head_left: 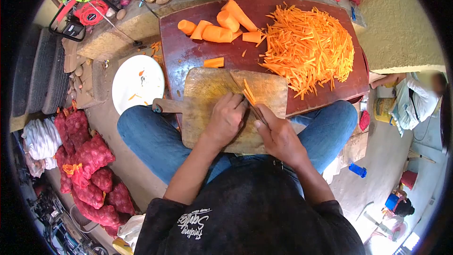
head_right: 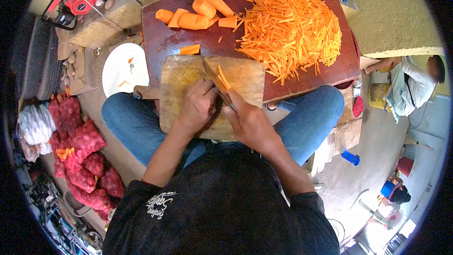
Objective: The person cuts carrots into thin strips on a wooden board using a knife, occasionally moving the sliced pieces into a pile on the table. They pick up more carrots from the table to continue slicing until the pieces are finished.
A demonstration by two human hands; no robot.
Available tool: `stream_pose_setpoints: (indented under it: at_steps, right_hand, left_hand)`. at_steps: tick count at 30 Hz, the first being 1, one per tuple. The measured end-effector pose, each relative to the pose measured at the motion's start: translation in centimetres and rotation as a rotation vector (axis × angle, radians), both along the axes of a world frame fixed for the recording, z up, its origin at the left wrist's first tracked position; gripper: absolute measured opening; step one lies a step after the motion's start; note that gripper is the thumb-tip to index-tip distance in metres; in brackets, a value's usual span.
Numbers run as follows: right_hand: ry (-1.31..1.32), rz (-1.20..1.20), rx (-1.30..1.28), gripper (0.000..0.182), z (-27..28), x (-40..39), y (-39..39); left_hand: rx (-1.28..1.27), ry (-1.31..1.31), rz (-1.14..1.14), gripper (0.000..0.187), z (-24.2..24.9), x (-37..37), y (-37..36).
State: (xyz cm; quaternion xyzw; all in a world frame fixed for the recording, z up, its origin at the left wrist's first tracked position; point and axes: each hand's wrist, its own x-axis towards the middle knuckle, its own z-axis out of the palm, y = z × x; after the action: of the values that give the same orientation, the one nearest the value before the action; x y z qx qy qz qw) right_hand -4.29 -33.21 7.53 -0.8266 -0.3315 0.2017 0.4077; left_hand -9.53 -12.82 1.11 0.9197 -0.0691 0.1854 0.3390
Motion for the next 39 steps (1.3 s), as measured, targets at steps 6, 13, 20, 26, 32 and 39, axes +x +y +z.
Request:
stream_pose_setpoints:
  at_steps: [6, 13, 20, 26, 32, 39]
  right_hand:
    - [0.097, -0.054, -0.055, 0.040, 2.3, -1.9, -1.4]
    - [0.106, -0.038, -0.008, 0.042, 1.6, -0.2, 0.6]
    - [0.090, -0.053, 0.009, 0.042, 0.6, -1.6, 0.0]
    - [0.121, -0.064, 0.013, 0.042, 2.1, -1.6, -0.1]
    - [0.082, -0.054, -0.056, 0.045, 0.4, -1.5, 0.3]
    - [0.063, -0.063, -0.052, 0.041, 1.8, -2.8, -1.1]
  left_hand:
    - [-0.012, 0.036, -0.018, 0.024, 0.1, -0.2, 0.0]
    - [-0.006, 0.022, 0.013, 0.026, -0.5, 0.1, -0.1]
    - [-0.029, 0.062, 0.014, 0.026, -0.5, -0.2, 0.0]
    - [-0.001, 0.046, 0.027, 0.026, -0.1, -0.3, 0.0]
    - [0.000, 0.040, 0.027, 0.027, -0.1, -0.4, 0.0]
    - [-0.011, 0.075, 0.017, 0.025, 0.4, -0.6, 0.1]
